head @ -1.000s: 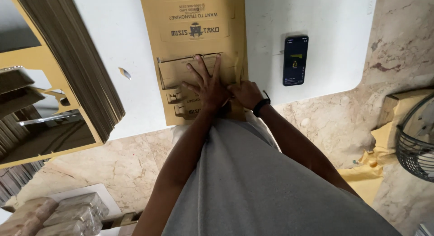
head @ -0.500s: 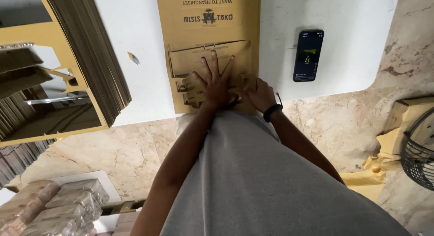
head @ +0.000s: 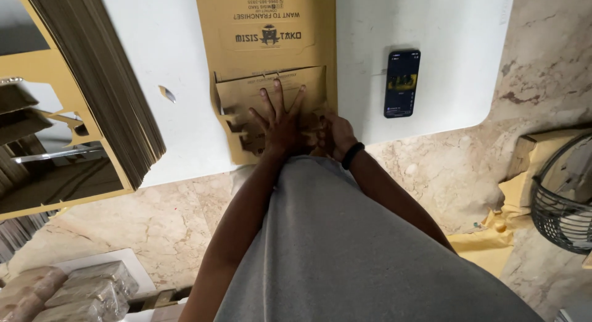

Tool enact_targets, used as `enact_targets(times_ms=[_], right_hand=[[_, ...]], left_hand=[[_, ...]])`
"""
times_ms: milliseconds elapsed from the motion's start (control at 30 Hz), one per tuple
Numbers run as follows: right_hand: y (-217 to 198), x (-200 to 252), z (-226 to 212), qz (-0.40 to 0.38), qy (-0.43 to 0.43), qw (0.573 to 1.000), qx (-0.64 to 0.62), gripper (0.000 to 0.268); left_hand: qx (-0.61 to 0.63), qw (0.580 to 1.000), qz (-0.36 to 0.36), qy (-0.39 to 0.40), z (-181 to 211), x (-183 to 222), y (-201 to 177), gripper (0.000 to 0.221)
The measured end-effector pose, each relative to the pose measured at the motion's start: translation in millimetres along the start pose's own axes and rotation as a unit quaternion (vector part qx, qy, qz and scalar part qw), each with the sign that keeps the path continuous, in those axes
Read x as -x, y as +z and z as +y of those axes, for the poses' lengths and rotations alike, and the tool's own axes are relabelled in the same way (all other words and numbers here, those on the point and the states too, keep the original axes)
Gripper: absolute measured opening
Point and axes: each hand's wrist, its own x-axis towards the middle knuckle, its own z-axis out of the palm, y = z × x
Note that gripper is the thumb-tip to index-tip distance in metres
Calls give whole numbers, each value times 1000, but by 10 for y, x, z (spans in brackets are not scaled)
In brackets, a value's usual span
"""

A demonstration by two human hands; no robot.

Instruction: The person organizes flat cardboard sheets on a table, including picking up a large template and then manually folding and securing several smaller cardboard pouches.

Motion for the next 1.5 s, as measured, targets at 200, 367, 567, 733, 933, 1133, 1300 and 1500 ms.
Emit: enact_targets(times_ms=[200, 367, 567, 733, 933, 1133, 1300, 1500], right_hand=[[-465, 159, -529, -20, 252, 876, -412, 71], [-485, 112, -366, 98, 208, 928, -294, 55], [-1027, 385, -1327, 25, 279, 866, -414, 30], [-479, -94, -506, 48, 160, 929, -331, 30], [-704, 81, -587, 17, 304, 688, -659, 33], [-553, 59, -511, 8, 285, 706, -649, 29], [-799, 188, -599, -28, 259, 709, -656, 38], [-1042, 325, -701, -130, 150, 704, -682, 41]], left_hand=[[-31, 999, 8, -18, -5, -104, 23, 71], [-15, 999, -7, 52, -93, 46, -30, 148], [201, 914, -345, 70, -141, -59, -188, 125], [150, 946, -279, 72, -136, -75, -209, 125], [80, 980, -166, 69, -45, 148, 211, 110], [190, 956, -211, 71, -295, 86, -3, 123], [482, 834, -232, 132, -877, 13, -826, 58], [294, 913, -232, 160, -946, 294, -1019, 39]])
